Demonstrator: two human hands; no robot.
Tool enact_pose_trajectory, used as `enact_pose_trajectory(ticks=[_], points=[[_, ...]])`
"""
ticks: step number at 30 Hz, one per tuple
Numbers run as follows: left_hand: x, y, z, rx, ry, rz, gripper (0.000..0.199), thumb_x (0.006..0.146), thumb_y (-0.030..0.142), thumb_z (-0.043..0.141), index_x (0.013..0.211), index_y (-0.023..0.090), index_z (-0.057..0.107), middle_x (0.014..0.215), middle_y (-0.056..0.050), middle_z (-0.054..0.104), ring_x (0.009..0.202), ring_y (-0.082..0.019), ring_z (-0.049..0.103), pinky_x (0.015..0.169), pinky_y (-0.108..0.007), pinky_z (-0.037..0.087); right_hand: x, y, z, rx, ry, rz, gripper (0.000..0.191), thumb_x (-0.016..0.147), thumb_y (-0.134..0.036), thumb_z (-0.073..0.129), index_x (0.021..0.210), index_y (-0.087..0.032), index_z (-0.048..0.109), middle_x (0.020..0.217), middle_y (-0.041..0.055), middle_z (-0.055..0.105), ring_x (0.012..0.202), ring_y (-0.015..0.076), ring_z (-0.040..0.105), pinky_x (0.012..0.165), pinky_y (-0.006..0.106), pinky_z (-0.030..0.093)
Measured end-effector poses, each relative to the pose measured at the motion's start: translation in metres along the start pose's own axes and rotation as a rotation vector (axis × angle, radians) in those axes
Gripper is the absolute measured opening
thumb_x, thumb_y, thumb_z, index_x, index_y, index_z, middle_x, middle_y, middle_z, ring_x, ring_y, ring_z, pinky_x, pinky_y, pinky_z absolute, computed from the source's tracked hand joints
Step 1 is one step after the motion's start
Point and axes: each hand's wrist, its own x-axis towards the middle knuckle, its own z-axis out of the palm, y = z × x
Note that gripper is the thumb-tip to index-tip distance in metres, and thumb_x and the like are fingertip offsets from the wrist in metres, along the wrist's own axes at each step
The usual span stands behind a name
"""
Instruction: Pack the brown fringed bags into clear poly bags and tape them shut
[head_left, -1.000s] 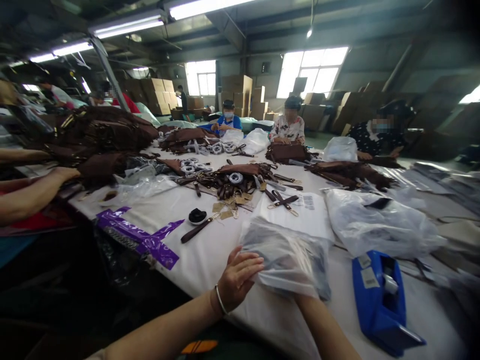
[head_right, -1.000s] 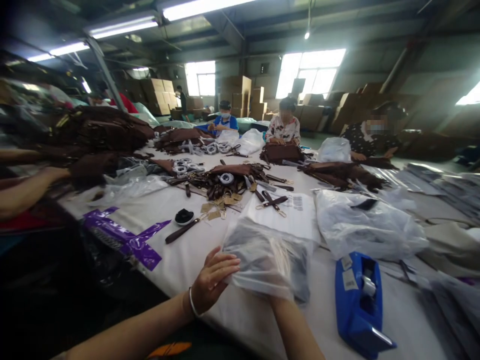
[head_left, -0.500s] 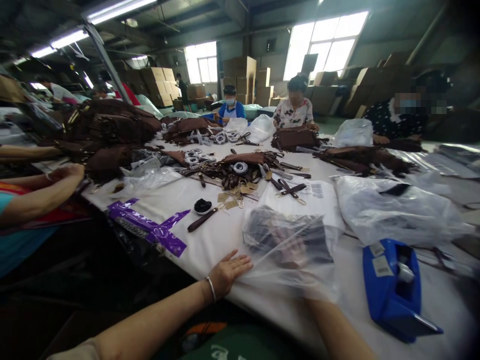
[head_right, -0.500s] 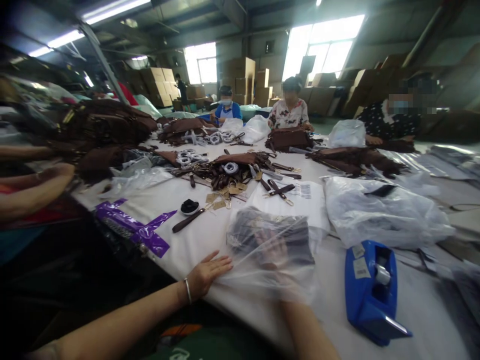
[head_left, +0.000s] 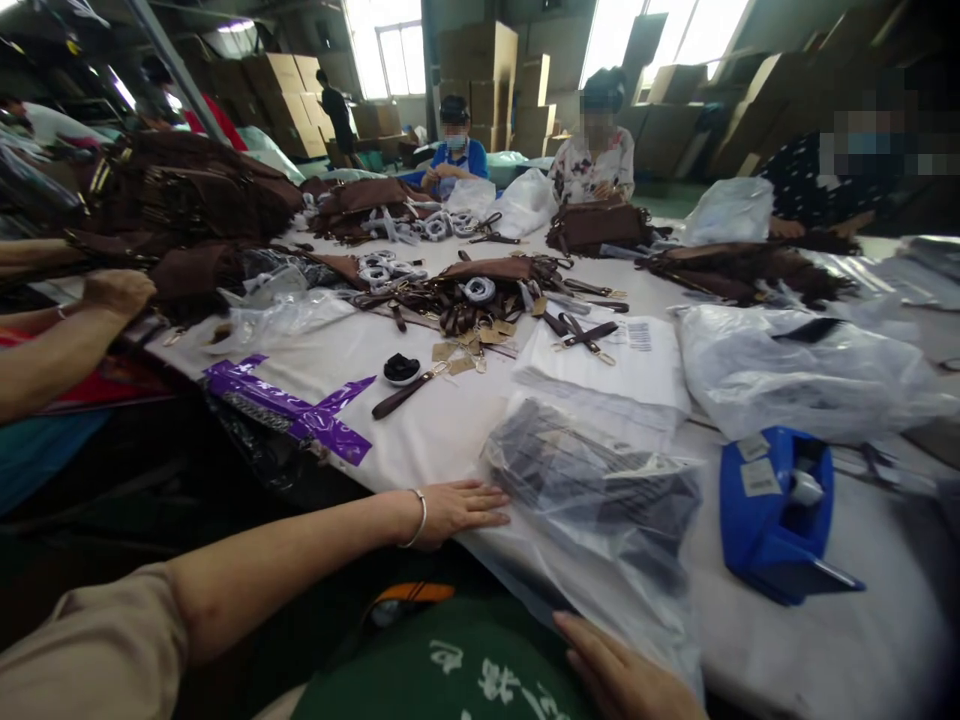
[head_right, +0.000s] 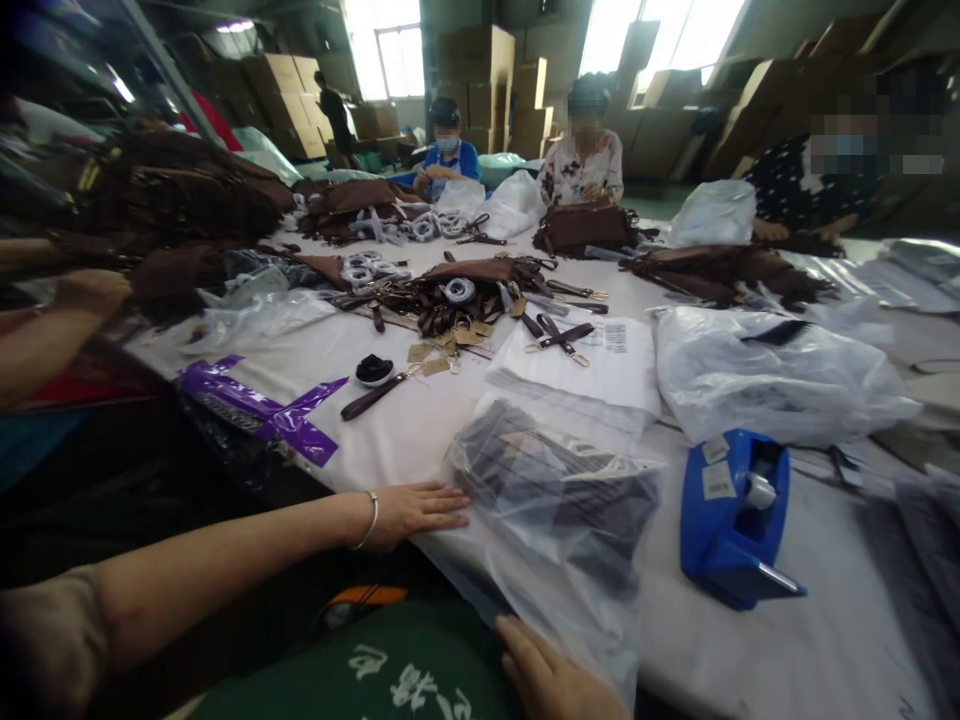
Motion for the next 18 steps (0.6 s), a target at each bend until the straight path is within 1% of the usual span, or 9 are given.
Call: enact_pose_trajectory(ticks=[2,3,4,6,8,10,14,16,18], points=[[-0.001,0.005,-0.009,-0.024,-0.065,-0.013,0.101,0.054,0.001,0.052,0.147,0.022,0.019,0.155,-0.006,0.014,0.142,-0.023,0.018,0.117,-0.042,0.019,0.015,-0.018,-0.014,-0.119,-0.077,-0.324,0.057,0.083,-0.014,0.058,0.134,-0.033,0.044,0.099,-0.0022,0.071,0.084,0.0130,0.068,0.076,0.020,0.055],[-0.002,0.006,-0.013,-0.035,-0.096,-0.017,0.101,0.055,0.001,0.052,0.147,0.023,0.018,0.155,-0.005,0.013,0.142,-0.023,0.015,0.118,-0.043,0.016,0.020,-0.020,-0.021,-0.210,-0.074,-0.436,0.061,0.084,-0.011,0.056,0.139,-0.030,0.037,0.102,-0.0004,0.071,0.089,0.0130,0.067,0.080,0.022,0.054],[-0.004,0.008,-0.017,-0.045,-0.117,-0.017,0.100,0.057,0.002,0.052,0.147,0.024,0.017,0.155,-0.004,0.012,0.143,-0.023,0.014,0.118,-0.043,0.014,0.023,-0.018,-0.026,-0.313,-0.035,-0.470,0.063,0.084,-0.013,0.057,0.141,-0.027,0.034,0.106,0.0015,0.069,0.096,0.0145,0.065,0.085,0.024,0.053],[-0.009,0.008,-0.024,-0.067,-0.126,-0.010,0.097,0.060,0.003,0.053,0.147,0.026,0.018,0.155,-0.002,0.013,0.142,-0.023,0.015,0.119,-0.043,0.010,0.019,0.002,-0.032,-0.538,-0.029,-0.451,0.062,0.084,-0.028,0.060,0.140,-0.024,0.036,0.119,0.0045,0.064,0.107,0.0189,0.061,0.087,0.029,0.054],[-0.013,0.006,-0.028,-0.088,-0.112,0.008,0.093,0.064,0.008,0.055,0.147,0.026,0.018,0.155,-0.003,0.014,0.142,-0.024,0.017,0.119,-0.043,0.010,0.004,0.033,-0.037,-0.711,-0.105,-0.427,0.066,0.082,-0.045,0.058,0.140,-0.022,0.036,0.131,0.0061,0.055,0.112,0.0215,0.058,0.084,0.030,0.055],[-0.018,0.002,-0.029,-0.097,-0.094,0.047,0.087,0.070,0.017,0.059,0.147,0.024,0.020,0.155,-0.005,0.016,0.142,-0.026,0.017,0.118,-0.043,0.013,-0.016,0.062,-0.041,-0.803,-0.179,-0.424,0.071,0.082,-0.051,0.056,0.142,-0.020,0.034,0.140,0.0063,0.045,0.120,0.0229,0.052,0.089,0.031,0.054],[-0.024,-0.008,-0.021,-0.092,0.012,0.099,0.067,0.083,0.025,0.052,0.145,0.026,0.027,0.151,-0.005,0.028,0.139,-0.023,0.028,0.116,-0.039,0.020,-0.039,0.089,-0.049,-0.826,-0.235,-0.365,0.065,0.084,-0.033,0.053,0.144,-0.022,0.029,0.147,0.0025,0.034,0.129,0.0199,0.041,0.102,0.029,0.045],[-0.025,-0.012,-0.012,-0.103,0.136,0.088,0.056,0.086,0.025,0.049,0.141,0.026,0.036,0.145,-0.006,0.041,0.134,-0.022,0.037,0.113,-0.038,0.027,-0.038,0.089,-0.052,-0.793,-0.250,-0.317,0.065,0.084,-0.021,0.048,0.145,-0.025,0.026,0.148,-0.0001,0.031,0.133,0.0180,0.036,0.106,0.030,0.040],[-0.024,-0.014,-0.002,-0.157,0.324,0.055,0.041,0.089,0.026,0.047,0.130,0.024,0.051,0.131,-0.008,0.056,0.125,-0.021,0.048,0.107,-0.036,0.035,-0.034,0.087,-0.057,-0.744,-0.302,-0.261,0.068,0.082,-0.017,0.047,0.145,-0.026,0.023,0.150,-0.0007,0.028,0.135,0.0188,0.033,0.109,0.033,0.037]])
